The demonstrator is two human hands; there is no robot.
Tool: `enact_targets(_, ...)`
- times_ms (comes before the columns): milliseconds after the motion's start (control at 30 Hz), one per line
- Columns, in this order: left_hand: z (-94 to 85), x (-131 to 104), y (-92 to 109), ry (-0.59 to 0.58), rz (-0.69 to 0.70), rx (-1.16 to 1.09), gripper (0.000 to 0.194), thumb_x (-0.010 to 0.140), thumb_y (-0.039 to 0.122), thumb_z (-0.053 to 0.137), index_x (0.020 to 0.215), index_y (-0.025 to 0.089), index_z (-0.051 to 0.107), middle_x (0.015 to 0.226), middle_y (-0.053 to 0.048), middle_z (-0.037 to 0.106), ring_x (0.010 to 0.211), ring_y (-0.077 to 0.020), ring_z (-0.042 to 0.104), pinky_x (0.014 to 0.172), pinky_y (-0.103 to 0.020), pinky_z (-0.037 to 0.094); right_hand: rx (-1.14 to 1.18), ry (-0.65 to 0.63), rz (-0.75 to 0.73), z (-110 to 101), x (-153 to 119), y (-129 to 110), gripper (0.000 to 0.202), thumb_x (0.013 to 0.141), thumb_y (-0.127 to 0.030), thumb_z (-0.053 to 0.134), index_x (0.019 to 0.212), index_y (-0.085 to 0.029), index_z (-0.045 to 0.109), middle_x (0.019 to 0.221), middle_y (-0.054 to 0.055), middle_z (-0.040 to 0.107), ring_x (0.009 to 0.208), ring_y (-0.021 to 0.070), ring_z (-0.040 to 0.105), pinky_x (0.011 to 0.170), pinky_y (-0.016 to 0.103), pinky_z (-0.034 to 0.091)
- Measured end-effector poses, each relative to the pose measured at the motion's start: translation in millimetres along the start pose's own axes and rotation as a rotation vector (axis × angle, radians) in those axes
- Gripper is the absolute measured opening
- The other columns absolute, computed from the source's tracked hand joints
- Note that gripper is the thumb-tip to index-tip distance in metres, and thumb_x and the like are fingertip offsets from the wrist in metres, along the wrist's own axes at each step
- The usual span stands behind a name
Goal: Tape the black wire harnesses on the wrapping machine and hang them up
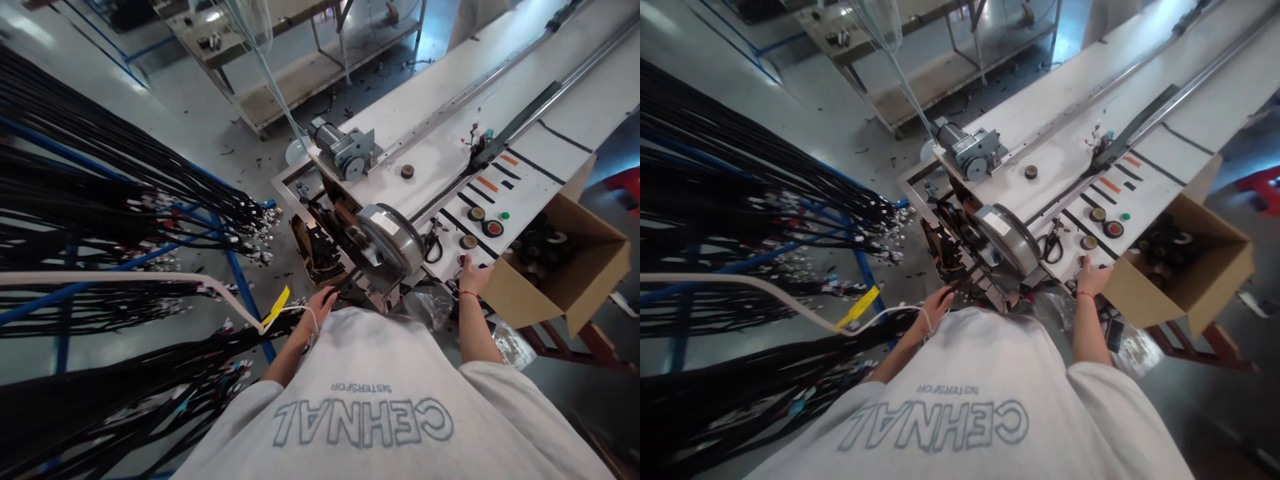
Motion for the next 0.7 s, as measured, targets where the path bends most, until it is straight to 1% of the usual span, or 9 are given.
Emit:
enact_targets(133, 0.1, 12, 11, 0.058, 0.010, -0.005, 0.034, 0.092, 0.041, 0.048, 0.109, 0.017, 0.064, 0.109, -0.009, 0.073, 0.102, -0.0236, 0.066, 0.095, -0.036, 0.050, -0.003, 0.001, 0.022, -2, -3, 0, 0.086, 0.078, -0.053, 0.064, 0.138, 0.003, 0.037, 0.137, 0.035, 0.046, 0.130, 0.0411, 0.044, 0.109, 0.050, 0.033)
enact_targets(233, 0.0, 21, 14, 0.128, 0.015, -0.053, 0.036, 0.091, 0.040, 0.051, 0.117, 0.017, 0.059, 0.115, -0.010, 0.070, 0.108, -0.0224, 0.065, 0.098, -0.036, 0.049, 0.000, -0.009, 0.022, -2, -4, -1, 0.087, 0.079, -0.053, 0.063, 0.139, 0.003, 0.035, 0.137, 0.034, 0.046, 0.131, 0.0409, 0.043, 0.110, 0.050, 0.032)
enact_targets(300, 3.8, 27, 15, 0.143, 0.012, -0.102, 0.038, 0.091, 0.039, 0.052, 0.123, 0.018, 0.054, 0.114, -0.009, 0.069, 0.106, -0.0210, 0.065, 0.097, -0.035, 0.049, 0.008, -0.009, 0.017, -1, -3, -1, 0.086, 0.079, -0.054, 0.063, 0.139, 0.003, 0.035, 0.139, 0.034, 0.045, 0.132, 0.0404, 0.042, 0.110, 0.050, 0.032)
enact_targets(433, 11.6, 39, 22, 0.146, 0.004, -0.143, 0.041, 0.092, 0.037, 0.053, 0.129, 0.017, 0.048, 0.110, -0.009, 0.068, 0.106, -0.0206, 0.065, 0.097, -0.036, 0.049, 0.031, -0.001, 0.016, 0, 0, 1, 0.086, 0.078, -0.052, 0.064, 0.139, 0.002, 0.035, 0.141, 0.034, 0.042, 0.134, 0.0395, 0.040, 0.111, 0.050, 0.031)
enact_targets(500, 13.0, 45, 30, 0.147, 0.016, -0.138, 0.040, 0.093, 0.036, 0.052, 0.129, 0.018, 0.047, 0.111, -0.009, 0.068, 0.107, -0.0207, 0.065, 0.098, -0.037, 0.048, 0.040, 0.005, 0.021, 0, 0, 3, 0.088, 0.077, -0.052, 0.065, 0.140, 0.002, 0.035, 0.142, 0.033, 0.042, 0.134, 0.0394, 0.040, 0.111, 0.050, 0.031)
enact_targets(600, 16.1, 52, 44, 0.119, 0.043, -0.133, 0.041, 0.094, 0.035, 0.052, 0.131, 0.018, 0.045, 0.106, -0.009, 0.070, 0.105, -0.0208, 0.066, 0.098, -0.037, 0.048, 0.036, 0.002, 0.026, 0, -2, 3, 0.088, 0.077, -0.050, 0.065, 0.140, 0.003, 0.035, 0.140, 0.033, 0.043, 0.133, 0.0391, 0.041, 0.111, 0.049, 0.031)
enact_targets(667, 19.4, 55, 51, 0.090, 0.055, -0.155, 0.044, 0.095, 0.035, 0.052, 0.134, 0.016, 0.042, 0.103, -0.009, 0.071, 0.101, -0.0207, 0.067, 0.097, -0.037, 0.049, 0.030, -0.018, 0.030, -1, -4, -2, 0.086, 0.078, -0.048, 0.064, 0.140, 0.004, 0.035, 0.138, 0.033, 0.045, 0.132, 0.0392, 0.042, 0.111, 0.049, 0.031)
enact_targets(700, 20.9, 57, 54, 0.075, 0.055, -0.173, 0.044, 0.096, 0.034, 0.050, 0.135, 0.016, 0.041, 0.102, -0.009, 0.072, 0.100, -0.0203, 0.068, 0.096, -0.037, 0.050, 0.018, -0.020, 0.018, -4, -6, -9, 0.085, 0.077, -0.046, 0.065, 0.140, 0.004, 0.035, 0.139, 0.033, 0.044, 0.133, 0.0394, 0.041, 0.111, 0.050, 0.031)
Point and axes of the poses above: each hand's wrist, its own x-axis towards the middle knuckle, its own z-axis out of the palm, y = z × x, the point moved 10 cm from there along x, towards the middle knuckle
